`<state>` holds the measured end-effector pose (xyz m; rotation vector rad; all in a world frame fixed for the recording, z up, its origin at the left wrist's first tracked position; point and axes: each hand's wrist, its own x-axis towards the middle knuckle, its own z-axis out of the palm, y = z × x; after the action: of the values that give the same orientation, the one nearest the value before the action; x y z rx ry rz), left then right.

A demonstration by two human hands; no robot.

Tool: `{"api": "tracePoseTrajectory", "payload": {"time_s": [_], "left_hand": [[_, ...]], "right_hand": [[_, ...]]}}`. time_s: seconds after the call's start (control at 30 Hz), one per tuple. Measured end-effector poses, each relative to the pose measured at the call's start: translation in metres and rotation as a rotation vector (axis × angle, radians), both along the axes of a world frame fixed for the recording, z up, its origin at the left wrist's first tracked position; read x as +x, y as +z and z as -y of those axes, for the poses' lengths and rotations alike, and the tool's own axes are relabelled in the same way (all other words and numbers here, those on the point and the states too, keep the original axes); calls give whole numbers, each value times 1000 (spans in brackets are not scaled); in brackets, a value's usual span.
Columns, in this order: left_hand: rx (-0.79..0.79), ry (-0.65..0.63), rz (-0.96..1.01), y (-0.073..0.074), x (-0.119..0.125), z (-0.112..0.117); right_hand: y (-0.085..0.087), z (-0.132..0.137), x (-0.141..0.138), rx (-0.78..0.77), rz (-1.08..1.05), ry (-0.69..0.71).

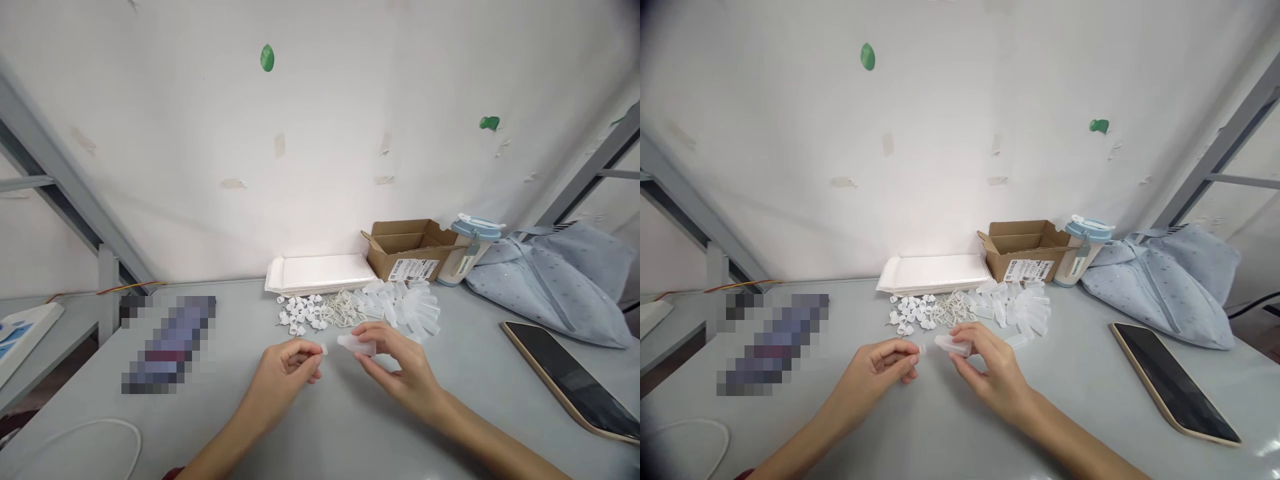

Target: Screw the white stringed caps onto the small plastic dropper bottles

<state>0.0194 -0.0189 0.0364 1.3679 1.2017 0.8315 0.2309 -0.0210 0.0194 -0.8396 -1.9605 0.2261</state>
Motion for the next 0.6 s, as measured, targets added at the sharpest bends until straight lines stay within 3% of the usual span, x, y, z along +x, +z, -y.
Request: {"api": "tracePoseTrajectory", "payload": {"time_s": [0.33, 0.6], "left_hand": [[66, -109, 6, 9, 3, 9], [16, -138, 71, 6, 3, 8]], "right_hand": [[-2, 11, -4, -42, -4, 127], [-9, 13, -3, -25, 61, 145]]}}
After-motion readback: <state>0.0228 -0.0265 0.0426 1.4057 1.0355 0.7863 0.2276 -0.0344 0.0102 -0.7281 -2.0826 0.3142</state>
